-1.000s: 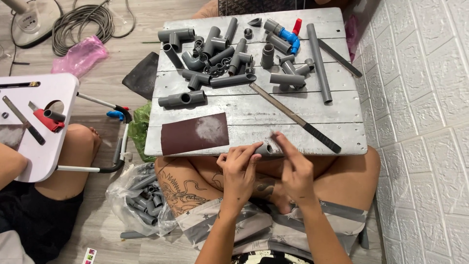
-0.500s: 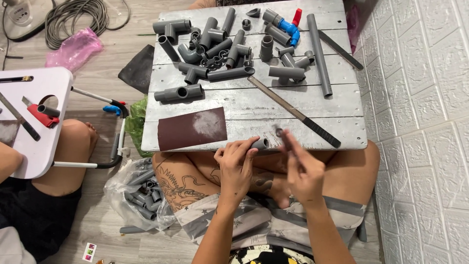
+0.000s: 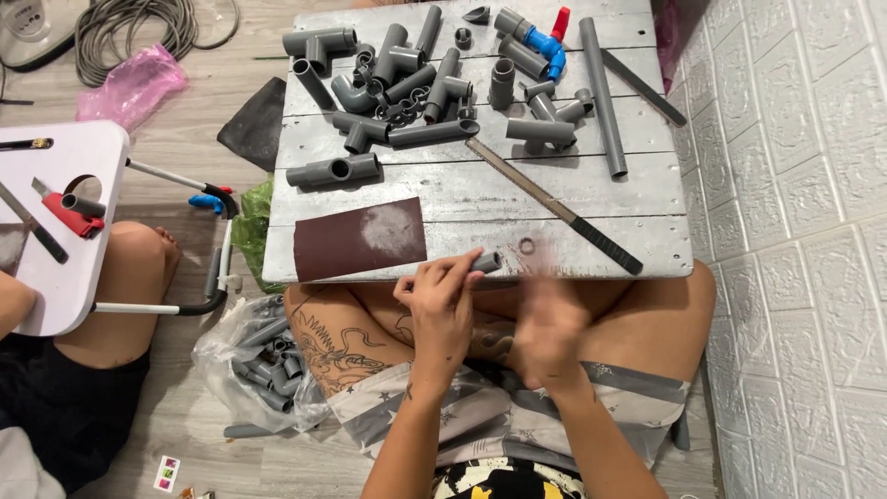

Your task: The person uses a metal file to smooth the cut edges of a gray plastic pipe fitting. They then use a piece of sandpaper to further smooth the edges of the fitting and other small pipe pieces on the table.

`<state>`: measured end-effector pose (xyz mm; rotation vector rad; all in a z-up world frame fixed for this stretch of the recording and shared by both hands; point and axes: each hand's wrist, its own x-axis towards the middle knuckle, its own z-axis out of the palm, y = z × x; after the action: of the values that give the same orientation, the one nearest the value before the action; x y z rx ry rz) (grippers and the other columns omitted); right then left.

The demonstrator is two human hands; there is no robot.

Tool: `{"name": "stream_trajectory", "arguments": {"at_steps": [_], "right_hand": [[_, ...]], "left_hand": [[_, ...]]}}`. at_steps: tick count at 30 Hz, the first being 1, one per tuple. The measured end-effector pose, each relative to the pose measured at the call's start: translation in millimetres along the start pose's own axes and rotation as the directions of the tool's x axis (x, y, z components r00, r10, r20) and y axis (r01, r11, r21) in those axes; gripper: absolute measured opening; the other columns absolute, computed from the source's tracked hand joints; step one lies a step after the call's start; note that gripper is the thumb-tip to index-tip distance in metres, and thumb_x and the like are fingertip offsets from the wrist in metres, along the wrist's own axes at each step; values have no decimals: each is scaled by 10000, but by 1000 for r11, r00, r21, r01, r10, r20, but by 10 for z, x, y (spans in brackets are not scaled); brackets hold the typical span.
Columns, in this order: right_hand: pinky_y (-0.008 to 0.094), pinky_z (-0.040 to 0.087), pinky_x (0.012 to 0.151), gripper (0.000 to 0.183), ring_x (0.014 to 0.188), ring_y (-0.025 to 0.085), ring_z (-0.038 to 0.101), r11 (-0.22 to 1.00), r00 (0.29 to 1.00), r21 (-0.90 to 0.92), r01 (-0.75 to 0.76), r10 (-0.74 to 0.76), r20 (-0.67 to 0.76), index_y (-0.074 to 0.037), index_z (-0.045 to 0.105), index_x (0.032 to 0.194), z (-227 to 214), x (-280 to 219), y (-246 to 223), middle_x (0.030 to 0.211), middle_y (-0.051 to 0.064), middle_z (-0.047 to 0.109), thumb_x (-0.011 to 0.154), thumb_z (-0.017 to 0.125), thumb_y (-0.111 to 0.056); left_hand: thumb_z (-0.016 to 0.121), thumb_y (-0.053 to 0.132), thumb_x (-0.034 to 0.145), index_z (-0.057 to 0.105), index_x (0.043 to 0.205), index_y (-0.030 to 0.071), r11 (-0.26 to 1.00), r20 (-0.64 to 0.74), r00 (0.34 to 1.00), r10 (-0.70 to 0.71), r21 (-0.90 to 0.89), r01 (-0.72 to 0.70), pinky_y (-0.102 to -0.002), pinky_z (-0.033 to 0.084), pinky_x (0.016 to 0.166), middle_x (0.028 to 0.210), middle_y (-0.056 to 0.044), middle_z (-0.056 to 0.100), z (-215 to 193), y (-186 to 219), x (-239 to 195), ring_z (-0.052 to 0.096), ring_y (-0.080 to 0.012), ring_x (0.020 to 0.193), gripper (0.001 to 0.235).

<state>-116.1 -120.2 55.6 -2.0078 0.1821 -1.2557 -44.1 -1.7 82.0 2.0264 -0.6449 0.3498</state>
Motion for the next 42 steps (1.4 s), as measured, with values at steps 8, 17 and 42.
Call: {"name": "stream_trajectory", "arguments": {"at_steps": [8,17,42], "right_hand": [[492,504,1101,438,1380,423,465,996,995,60,-65,69,-69,163,427,1460,-26,58,57,1496,337,459,1027,389,110],[486,544,1060,464,1335,441,517,963,979,228,-142,103,173,95,440,1477,-112,155,86,1493,285,492,1018,376,129],[548,496,1075,429,1302,480,551,963,967,264,-48,-22,255,112,519,1410,140,-54,-42,1444,341,529,994,411,108]], "left_hand": [[612,257,1037,722,1240,174,999,-42,999,25,37,-23,-391,258,917,911,14,693,13,-40,18,614,-148,903,245],[619,311,1030,715,1238,226,993,-20,998,55,103,-52,-384,251,923,955,32,690,27,-135,8,615,-138,951,244],[657,274,1009,725,1206,156,996,-3,997,82,35,-82,-382,314,881,963,-20,691,34,-42,-36,630,-207,956,240]]}}
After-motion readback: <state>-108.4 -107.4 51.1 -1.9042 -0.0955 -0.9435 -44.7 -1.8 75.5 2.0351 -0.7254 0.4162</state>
